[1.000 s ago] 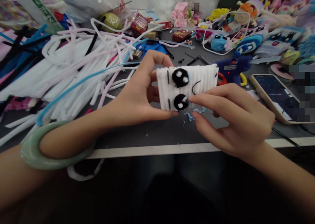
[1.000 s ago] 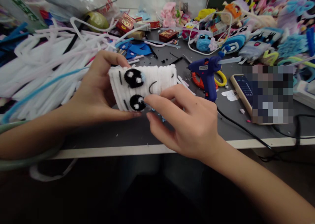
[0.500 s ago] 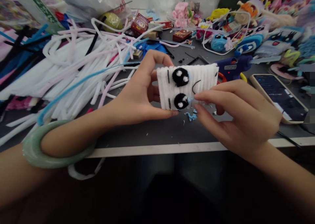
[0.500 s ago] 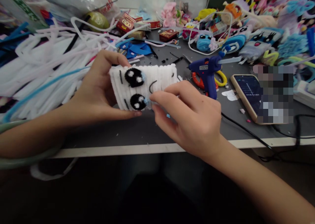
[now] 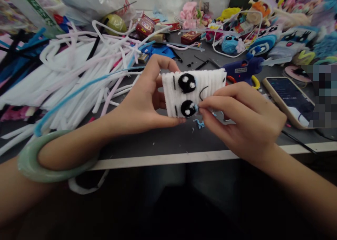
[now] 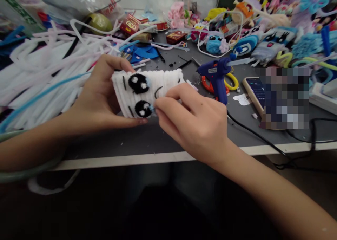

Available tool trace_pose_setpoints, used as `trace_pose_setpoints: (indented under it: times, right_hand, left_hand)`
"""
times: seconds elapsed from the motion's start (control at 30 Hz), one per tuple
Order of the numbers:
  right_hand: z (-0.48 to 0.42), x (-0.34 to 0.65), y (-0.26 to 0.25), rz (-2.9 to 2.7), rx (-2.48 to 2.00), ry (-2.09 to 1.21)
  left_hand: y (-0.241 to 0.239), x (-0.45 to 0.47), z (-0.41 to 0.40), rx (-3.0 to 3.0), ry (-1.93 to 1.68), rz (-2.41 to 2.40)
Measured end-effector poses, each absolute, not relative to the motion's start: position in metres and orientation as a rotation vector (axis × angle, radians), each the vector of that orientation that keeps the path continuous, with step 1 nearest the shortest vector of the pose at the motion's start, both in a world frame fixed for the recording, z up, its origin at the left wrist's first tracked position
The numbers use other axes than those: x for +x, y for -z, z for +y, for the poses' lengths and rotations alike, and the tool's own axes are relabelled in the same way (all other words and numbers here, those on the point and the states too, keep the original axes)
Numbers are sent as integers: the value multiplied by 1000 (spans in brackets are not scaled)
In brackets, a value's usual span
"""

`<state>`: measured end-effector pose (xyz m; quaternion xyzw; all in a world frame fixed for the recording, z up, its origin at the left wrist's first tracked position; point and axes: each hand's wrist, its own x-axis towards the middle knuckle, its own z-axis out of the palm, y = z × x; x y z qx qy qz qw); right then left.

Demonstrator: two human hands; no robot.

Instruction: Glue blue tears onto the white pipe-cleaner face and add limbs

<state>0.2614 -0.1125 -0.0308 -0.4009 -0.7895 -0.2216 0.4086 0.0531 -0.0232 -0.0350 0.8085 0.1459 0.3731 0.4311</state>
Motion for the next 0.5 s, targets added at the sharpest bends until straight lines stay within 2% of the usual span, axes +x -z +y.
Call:
trace_pose_setpoints:
  times: [0.5]
  right_hand:
    - [-116,259,29,-2003,-988,442]
  left_hand:
    - [34,53,-24,2059,-966,389]
